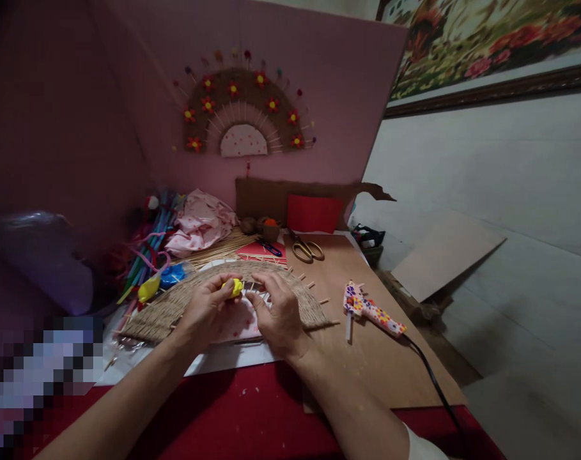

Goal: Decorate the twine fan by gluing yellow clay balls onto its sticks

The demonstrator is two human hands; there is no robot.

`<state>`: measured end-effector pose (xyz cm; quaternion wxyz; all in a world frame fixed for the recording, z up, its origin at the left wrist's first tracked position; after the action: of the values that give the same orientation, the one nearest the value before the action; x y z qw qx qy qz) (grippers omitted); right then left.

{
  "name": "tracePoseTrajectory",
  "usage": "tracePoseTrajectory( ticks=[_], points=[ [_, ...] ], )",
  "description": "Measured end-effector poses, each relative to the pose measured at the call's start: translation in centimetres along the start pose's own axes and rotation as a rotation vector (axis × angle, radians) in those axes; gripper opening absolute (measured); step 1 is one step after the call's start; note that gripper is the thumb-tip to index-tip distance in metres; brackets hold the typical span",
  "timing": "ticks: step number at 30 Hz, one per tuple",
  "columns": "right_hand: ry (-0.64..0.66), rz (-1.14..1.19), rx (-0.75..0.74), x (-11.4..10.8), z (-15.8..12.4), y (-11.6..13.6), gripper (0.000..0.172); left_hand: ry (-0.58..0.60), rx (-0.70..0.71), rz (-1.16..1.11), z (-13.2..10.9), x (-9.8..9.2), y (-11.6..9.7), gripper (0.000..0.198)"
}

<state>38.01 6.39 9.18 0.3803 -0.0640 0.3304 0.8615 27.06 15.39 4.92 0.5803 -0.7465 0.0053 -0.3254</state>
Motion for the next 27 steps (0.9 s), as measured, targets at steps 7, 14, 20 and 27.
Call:
tracePoseTrajectory(
  ticks=[7, 14, 20, 27],
  points=[
    [-0.059, 0.037, 0.077, -0.4, -0.2, -0.5, 0.015, -0.060, -0.003, 0.032, -0.5, 0.4, 0.1, 0.039],
    [-0.273, 0.212, 0.334, -1.6, -0.6, -3.0, 0.021, 0.024, -0.014, 0.045, -0.4, 0.9, 0.5, 0.032],
    [-0.415, 0.365, 0.454, -2.5, -0.4, -4.9, 0.020, -0.057, 0.003, -0.021, -0.5, 0.4, -0.5, 0.049],
    [-0.494, 0.408, 0.478, -3.0, -0.6, -5.8, 0.019, -0.025, 0.012, -0.094, -0.3, 0.4, -1.2, 0.032]
  ],
)
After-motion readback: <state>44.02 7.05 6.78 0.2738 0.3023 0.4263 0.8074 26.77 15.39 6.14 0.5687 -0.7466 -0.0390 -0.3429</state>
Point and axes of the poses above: each hand's wrist, its own z-axis towards the middle knuckle, its own x-axis out of the palm, y = z × x, the point moved 7 cm from there along z, towards the middle knuckle, and after that the axes turned 7 degrees about -x, right-handed, at the moved point
